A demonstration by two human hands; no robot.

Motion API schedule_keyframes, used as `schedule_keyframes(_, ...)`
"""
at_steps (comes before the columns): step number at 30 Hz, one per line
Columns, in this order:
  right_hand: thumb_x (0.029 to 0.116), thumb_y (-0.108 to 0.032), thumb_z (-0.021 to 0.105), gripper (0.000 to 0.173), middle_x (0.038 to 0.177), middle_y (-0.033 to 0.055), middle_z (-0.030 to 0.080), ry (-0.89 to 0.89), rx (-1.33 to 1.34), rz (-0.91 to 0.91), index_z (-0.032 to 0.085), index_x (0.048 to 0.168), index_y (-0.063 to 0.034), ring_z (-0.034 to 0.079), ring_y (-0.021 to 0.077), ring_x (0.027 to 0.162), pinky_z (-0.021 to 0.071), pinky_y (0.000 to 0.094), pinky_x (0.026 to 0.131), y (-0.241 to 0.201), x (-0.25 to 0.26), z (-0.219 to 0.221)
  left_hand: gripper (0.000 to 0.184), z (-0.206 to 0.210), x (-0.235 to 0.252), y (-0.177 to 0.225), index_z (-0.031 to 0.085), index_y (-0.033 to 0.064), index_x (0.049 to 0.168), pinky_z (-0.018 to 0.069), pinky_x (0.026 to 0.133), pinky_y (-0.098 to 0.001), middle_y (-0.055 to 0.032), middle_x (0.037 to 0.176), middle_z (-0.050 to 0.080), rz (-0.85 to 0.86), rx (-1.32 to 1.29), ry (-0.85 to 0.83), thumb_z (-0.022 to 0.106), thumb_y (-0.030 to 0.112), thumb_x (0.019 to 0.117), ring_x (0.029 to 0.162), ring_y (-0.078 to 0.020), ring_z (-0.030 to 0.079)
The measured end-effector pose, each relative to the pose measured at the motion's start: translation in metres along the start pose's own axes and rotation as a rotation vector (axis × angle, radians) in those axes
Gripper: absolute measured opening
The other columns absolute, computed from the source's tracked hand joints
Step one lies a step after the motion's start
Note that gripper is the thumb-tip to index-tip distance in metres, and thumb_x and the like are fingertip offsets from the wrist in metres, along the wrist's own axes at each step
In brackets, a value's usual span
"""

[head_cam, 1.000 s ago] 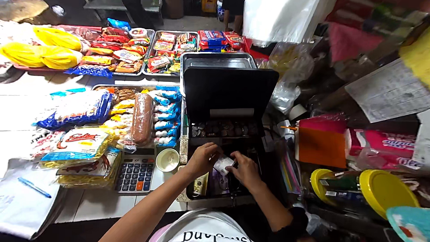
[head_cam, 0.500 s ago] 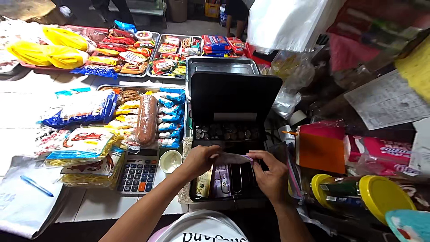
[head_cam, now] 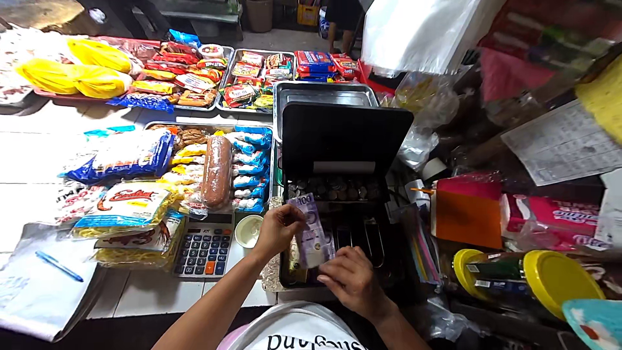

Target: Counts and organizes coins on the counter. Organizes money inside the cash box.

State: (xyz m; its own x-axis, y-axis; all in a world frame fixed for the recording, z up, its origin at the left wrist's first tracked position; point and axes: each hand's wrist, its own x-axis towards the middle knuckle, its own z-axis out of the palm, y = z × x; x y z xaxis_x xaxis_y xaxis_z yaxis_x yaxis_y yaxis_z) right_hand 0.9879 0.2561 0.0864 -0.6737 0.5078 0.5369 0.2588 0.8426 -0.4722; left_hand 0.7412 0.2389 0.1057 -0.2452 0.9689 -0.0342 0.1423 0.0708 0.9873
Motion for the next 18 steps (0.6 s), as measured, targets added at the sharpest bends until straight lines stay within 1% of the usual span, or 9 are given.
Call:
schedule_keyframes(2, 0.0930, -0.032, 0.070, 0.024, 0.080, 0.0030, 0.074, -0.127, -0.028, 0.261, 0.080, 0.088, -0.0106, 0.070, 0.0189, 0.079, 0.0586, 0.0363, 0.073, 0.010, -0.001, 0.000, 0.012, -0.013, 0.001, 0.006, 0.072, -0.0007, 0.101, 0.0590, 0.080, -0.0233, -0.0056, 0.096, 0.074, -0.070, 0.145, -0.100, 0.068, 0.000, 0.0901, 0.083, -0.0051, 0.070)
schedule_keyframes(3, 0.0939, -0.029, 0.069, 0.026, 0.081, 0.0104, 0.074, -0.281, -0.057, 0.438, 0.079, 0.088, -0.0049, 0.073, 0.0269, 0.080, 0.0599, 0.0452, 0.075, 0.011, 0.004, -0.002, 0.016, -0.018, 0.001, 0.010, 0.072, -0.0012, 0.107, 0.0585, 0.083, -0.0260, -0.0077, 0.101, 0.074, -0.119, 0.179, -0.193, 0.066, 0.000, 0.0924, 0.087, -0.0075, 0.070)
schedule_keyframes(5, 0.1015, -0.034, 0.061, 0.038, 0.101, 0.0224, 0.073, -0.700, -0.111, 0.795, 0.075, 0.102, 0.0021, 0.070, 0.0384, 0.103, 0.0523, 0.0566, 0.093, 0.005, 0.033, -0.001, 0.025, -0.018, 0.000, 0.017, 0.068, -0.0008, 0.117, 0.0596, 0.079, -0.0295, -0.0092, 0.108, 0.071, -0.205, 0.129, -0.355, 0.065, -0.002, 0.0924, 0.085, -0.0108, 0.070)
schedule_keyframes(7, 0.0977, -0.026, 0.064, 0.035, 0.118, 0.0274, 0.068, -0.986, -0.182, 0.967, 0.069, 0.113, 0.0051, 0.063, 0.0432, 0.117, 0.0486, 0.0605, 0.098, -0.004, 0.059, 0.008, 0.031, -0.011, -0.003, 0.019, 0.066, 0.0007, 0.120, 0.0637, 0.072, -0.0302, -0.0081, 0.108, 0.071, -0.278, -0.009, -0.430, 0.070, -0.005, 0.0896, 0.077, -0.0126, 0.072)
schedule_keyframes(8, 0.0945, -0.018, 0.067, 0.033, 0.123, 0.0281, 0.065, -1.023, -0.190, 1.008, 0.067, 0.117, 0.0061, 0.061, 0.0435, 0.120, 0.0483, 0.0602, 0.100, -0.007, 0.065, 0.012, 0.033, -0.007, -0.005, 0.018, 0.066, 0.0008, 0.120, 0.0645, 0.071, -0.0306, -0.0080, 0.108, 0.071, -0.293, -0.038, -0.447, 0.071, -0.006, 0.0882, 0.075, -0.0130, 0.072)
schedule_keyframes(10, 0.0944, -0.008, 0.063, 0.025, 0.122, 0.0270, 0.066, -0.940, -0.143, 1.035, 0.068, 0.114, 0.0062, 0.061, 0.0420, 0.120, 0.0486, 0.0582, 0.100, -0.008, 0.067, 0.010, 0.033, -0.001, -0.004, 0.012, 0.065, -0.0001, 0.119, 0.0639, 0.073, -0.0297, -0.0083, 0.109, 0.071, -0.280, 0.007, -0.459, 0.073, -0.005, 0.0876, 0.074, -0.0121, 0.072)
schedule_keyframes(13, 0.0991, -0.019, 0.062, 0.027, 0.095, 0.0229, 0.071, -0.615, 0.003, 0.995, 0.074, 0.094, 0.0056, 0.069, 0.0363, 0.095, 0.0520, 0.0542, 0.090, -0.003, 0.062, -0.026, 0.026, 0.015, -0.003, -0.004, 0.066, -0.0029, 0.112, 0.0631, 0.079, -0.0360, -0.0134, 0.107, 0.070, -0.208, 0.180, -0.417, 0.074, -0.001, 0.0878, 0.081, -0.0186, 0.073)
schedule_keyframes(16, 0.0973, -0.022, 0.066, 0.028, 0.075, 0.0115, 0.069, -0.446, 0.023, 0.989, 0.073, 0.083, 0.0009, 0.067, 0.0207, 0.068, 0.0559, 0.0419, 0.070, -0.011, 0.058, -0.068, 0.027, 0.043, -0.002, -0.011, 0.068, -0.0040, 0.119, 0.0523, 0.098, -0.0520, -0.0233, 0.119, 0.068, -0.127, 0.519, -0.434, 0.061, 0.000, 0.0935, 0.109, -0.0358, 0.068)
schedule_keyframes(18, 0.0950, -0.023, 0.068, 0.027, 0.066, 0.0046, 0.065, -0.352, 0.008, 0.937, 0.072, 0.077, -0.0032, 0.062, 0.0117, 0.058, 0.0532, 0.0325, 0.060, -0.016, 0.054, -0.080, 0.031, 0.060, -0.001, -0.015, 0.068, -0.0010, 0.125, 0.0470, 0.104, -0.0579, -0.0260, 0.130, 0.064, -0.089, 0.711, -0.488, 0.053, 0.000, 0.0977, 0.125, -0.0431, 0.059)
